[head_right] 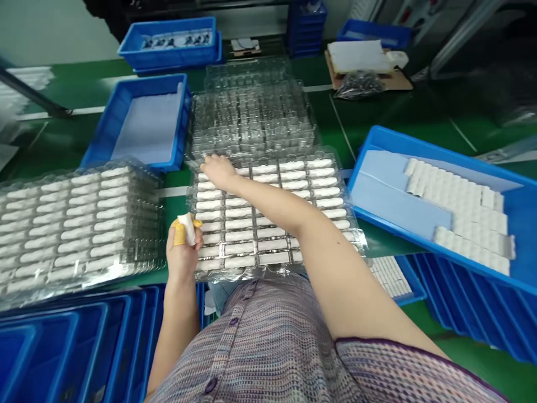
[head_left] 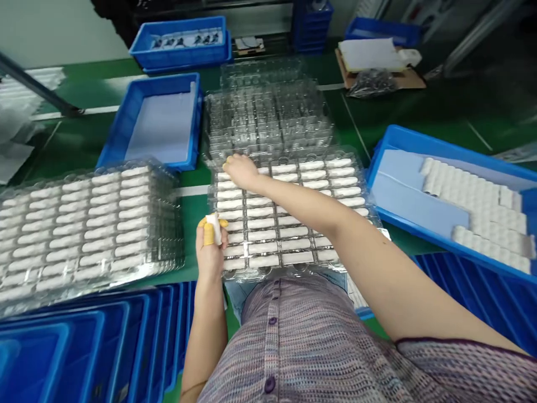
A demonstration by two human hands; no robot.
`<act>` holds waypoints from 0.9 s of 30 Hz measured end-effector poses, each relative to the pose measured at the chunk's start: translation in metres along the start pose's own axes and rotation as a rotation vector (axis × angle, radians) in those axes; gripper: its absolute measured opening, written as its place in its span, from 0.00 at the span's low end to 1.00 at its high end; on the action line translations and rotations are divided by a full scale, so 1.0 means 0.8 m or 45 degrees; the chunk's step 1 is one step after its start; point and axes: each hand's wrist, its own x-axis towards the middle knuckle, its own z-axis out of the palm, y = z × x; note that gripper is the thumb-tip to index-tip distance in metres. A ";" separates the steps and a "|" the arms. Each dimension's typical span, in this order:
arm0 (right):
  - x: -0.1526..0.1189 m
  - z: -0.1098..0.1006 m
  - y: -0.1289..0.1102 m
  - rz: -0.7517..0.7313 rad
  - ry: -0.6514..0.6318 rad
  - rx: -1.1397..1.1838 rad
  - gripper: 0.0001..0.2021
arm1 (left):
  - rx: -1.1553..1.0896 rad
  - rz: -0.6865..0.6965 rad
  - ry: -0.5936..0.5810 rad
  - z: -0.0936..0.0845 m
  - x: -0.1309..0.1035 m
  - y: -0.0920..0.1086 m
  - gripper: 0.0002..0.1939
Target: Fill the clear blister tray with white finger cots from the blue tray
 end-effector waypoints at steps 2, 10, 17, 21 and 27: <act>-0.007 0.001 -0.005 0.046 0.026 0.105 0.12 | 0.010 0.026 -0.001 -0.003 0.002 -0.001 0.31; -0.152 0.004 -0.049 -0.170 -0.307 1.102 0.17 | -0.052 0.237 0.026 0.022 -0.025 0.023 0.18; -0.251 -0.018 0.015 0.056 -0.113 1.173 0.14 | 0.290 0.089 -0.535 0.063 -0.051 0.009 0.26; -0.241 -0.055 0.120 0.351 0.463 0.953 0.09 | 0.746 0.157 -0.844 0.068 0.013 0.011 0.28; -0.166 -0.109 0.211 0.409 0.279 -0.084 0.13 | 0.970 0.233 -0.789 0.122 0.117 0.004 0.23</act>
